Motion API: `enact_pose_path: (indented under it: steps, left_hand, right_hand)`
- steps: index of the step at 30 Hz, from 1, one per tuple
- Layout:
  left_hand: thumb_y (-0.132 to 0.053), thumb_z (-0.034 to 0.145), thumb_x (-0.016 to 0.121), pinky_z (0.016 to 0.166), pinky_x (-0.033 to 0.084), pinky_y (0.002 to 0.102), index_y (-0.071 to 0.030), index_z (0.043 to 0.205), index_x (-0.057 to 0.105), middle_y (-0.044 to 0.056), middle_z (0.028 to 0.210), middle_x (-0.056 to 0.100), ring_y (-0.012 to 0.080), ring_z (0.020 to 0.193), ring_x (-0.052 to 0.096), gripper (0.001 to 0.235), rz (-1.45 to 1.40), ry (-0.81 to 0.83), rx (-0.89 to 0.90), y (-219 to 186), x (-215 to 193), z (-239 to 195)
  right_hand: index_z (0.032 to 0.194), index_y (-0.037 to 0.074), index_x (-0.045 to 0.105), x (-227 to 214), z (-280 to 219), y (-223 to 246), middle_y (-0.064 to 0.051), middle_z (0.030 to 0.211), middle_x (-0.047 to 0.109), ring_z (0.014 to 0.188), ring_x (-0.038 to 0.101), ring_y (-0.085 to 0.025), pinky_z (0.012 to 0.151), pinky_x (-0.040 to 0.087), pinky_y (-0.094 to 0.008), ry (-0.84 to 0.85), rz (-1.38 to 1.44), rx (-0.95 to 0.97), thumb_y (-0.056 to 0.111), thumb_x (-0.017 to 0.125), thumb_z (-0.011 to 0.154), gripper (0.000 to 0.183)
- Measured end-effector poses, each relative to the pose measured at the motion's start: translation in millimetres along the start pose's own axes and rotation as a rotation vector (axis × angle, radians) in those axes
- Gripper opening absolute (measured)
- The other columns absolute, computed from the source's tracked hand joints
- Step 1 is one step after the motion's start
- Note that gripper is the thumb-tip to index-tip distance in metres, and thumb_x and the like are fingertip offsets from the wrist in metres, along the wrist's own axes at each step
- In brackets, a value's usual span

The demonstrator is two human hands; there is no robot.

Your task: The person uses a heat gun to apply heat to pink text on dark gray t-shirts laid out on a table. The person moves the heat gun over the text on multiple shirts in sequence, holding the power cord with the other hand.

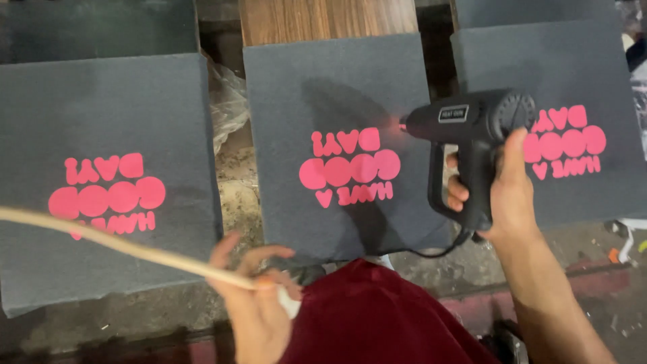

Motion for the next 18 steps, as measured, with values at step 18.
enact_pose_path:
  steps: [18]
  left_hand:
    - [-0.044, 0.104, 0.034, 0.046, 0.046, 0.031, -0.003, 0.156, 0.035, 0.012, 0.072, 0.065, 0.0183, 0.041, 0.052, 0.066, 0.286, 0.001, -0.042, -21.9, -100.9, 35.9]
  right_hand:
    - [0.1, 0.005, 0.056, 66.2, -0.4, -1.5, -0.012, 0.078, 0.061, 0.046, 0.045, -0.02, 0.039, 0.039, -0.035, -0.321, -0.217, 0.159, 0.065, 0.038, 0.099, 0.062]
Point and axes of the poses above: each hand's wrist, its own z-axis towards the middle knuckle, its own x-axis out of the palm, y = z × x, the point moved 7 cm from there along z, towards the middle knuckle
